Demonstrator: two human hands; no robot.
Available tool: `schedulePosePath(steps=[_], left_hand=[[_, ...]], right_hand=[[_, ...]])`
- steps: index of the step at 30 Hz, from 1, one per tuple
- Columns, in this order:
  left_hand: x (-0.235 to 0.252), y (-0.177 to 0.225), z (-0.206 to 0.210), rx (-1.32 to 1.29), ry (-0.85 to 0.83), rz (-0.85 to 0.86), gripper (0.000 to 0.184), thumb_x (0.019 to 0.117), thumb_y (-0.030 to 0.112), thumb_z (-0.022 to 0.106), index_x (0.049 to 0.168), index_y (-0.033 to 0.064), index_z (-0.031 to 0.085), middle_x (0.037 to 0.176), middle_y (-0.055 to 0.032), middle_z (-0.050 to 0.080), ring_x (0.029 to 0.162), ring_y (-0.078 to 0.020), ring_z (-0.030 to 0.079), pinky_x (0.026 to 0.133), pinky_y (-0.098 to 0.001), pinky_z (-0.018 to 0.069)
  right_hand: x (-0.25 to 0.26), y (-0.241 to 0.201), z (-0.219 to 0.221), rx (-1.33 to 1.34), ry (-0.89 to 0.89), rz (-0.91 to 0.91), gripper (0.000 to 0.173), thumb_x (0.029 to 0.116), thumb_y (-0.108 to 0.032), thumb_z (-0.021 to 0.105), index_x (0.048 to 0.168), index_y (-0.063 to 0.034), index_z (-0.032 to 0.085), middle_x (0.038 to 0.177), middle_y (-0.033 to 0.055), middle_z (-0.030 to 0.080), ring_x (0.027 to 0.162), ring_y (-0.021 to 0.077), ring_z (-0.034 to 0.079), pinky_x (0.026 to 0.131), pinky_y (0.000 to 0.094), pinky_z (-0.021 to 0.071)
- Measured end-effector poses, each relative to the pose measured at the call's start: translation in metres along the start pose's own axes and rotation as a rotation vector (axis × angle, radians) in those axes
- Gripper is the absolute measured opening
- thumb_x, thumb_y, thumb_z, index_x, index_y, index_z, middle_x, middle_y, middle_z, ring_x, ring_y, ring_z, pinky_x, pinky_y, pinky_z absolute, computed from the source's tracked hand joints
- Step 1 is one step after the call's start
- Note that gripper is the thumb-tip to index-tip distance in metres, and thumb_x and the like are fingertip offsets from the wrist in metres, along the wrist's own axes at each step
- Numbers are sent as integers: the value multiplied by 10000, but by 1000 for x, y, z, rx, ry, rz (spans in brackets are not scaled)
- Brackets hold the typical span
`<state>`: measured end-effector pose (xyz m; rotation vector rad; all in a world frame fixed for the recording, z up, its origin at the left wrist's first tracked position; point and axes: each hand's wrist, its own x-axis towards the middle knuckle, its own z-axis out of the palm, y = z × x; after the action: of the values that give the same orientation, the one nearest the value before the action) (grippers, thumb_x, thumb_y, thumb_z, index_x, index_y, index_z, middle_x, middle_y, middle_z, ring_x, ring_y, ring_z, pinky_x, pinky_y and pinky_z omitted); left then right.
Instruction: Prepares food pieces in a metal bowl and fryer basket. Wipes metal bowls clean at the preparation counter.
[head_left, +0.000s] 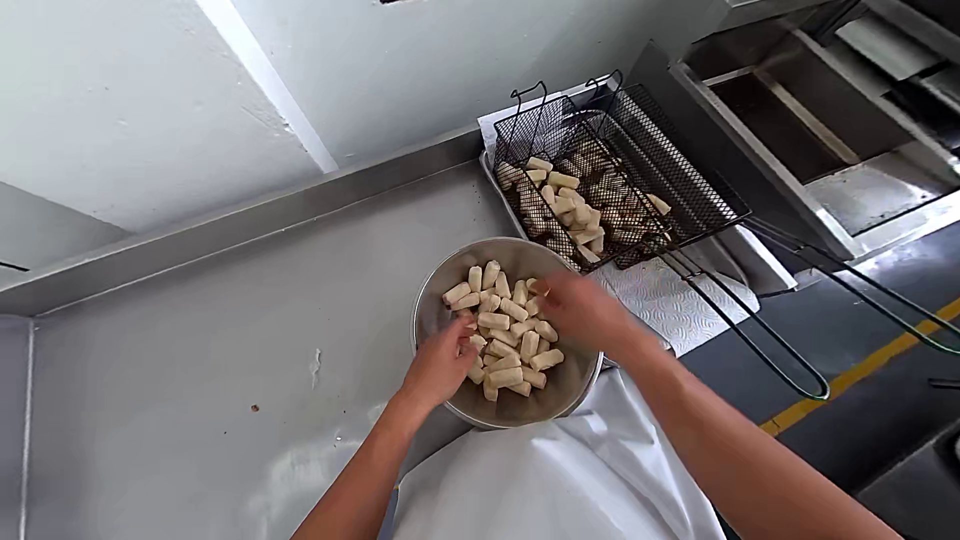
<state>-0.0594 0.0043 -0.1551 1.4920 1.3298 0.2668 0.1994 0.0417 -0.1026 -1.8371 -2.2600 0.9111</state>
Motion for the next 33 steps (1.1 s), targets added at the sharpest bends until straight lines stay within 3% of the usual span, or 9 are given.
schedulePosePath(steps=[3,7,12,17,20,23,28,31,33], left_hand=[[0,11,19,275,-194,-11,539,982,204,643,1499,130,508,1341,-141,649,1237,-316,626,1055,-567,486],[-4,24,41,442,-286,-67,641,992,101,552,1596,142,341,1195,-169,694,1138,-355,657,1003,-558,497],[1,14,24,69,-97,-81,539,1038,122,523,1560,131,390,1131,-109,710,996,-258,692,920,-495,553],[-4,16,12,-591,-44,57,508,1060,268,467,1515,46,423,1405,-140,590,1228,-234,620,1032,-441,521],[-4,25,23,-782,-27,-2,385,1091,206,470,1435,38,512,1209,-147,664,991,-223,689,865,-403,588],[2,16,13,-574,149,16,335,1103,160,416,1391,44,543,1061,-133,715,892,-222,717,797,-402,610],[9,10,-25,40,302,15,228,1036,233,608,1206,100,680,864,-102,697,742,-248,669,714,-484,559],[17,16,-27,383,84,60,324,1046,140,551,1355,84,631,1285,-127,668,1142,-297,666,1003,-531,526],[25,17,-12,640,-62,20,403,1025,115,552,1426,84,578,1420,-133,596,1225,-339,627,1015,-557,509]], right_hand=[[-13,-10,60,-131,-312,-173,275,948,-117,666,1212,-59,715,1206,165,682,1165,356,636,979,565,518],[-34,-19,97,-295,-385,-192,389,946,-248,680,1293,-73,655,1307,176,588,1259,374,538,1012,550,458],[-45,1,108,-140,40,-365,128,915,-149,705,1025,-99,749,1142,126,685,1154,320,632,971,503,523],[-49,-21,68,554,196,57,420,950,-223,742,1304,-34,620,1055,109,711,882,192,712,801,400,611],[-41,-33,64,327,191,-140,361,973,-253,692,1263,-37,684,1121,109,712,995,217,705,883,427,594],[-14,-25,62,5,295,-201,278,976,-210,659,1190,-50,731,1164,150,704,1104,326,673,916,512,564],[18,-14,106,-378,147,-104,377,922,-324,751,1025,37,716,1101,233,652,1067,420,618,892,571,493],[21,-12,116,-377,167,-129,314,886,-220,786,1044,36,693,1077,219,650,1051,403,631,866,528,521],[19,-11,114,-294,117,-130,261,877,-137,768,1079,1,678,1078,193,666,1061,380,649,871,508,551]])
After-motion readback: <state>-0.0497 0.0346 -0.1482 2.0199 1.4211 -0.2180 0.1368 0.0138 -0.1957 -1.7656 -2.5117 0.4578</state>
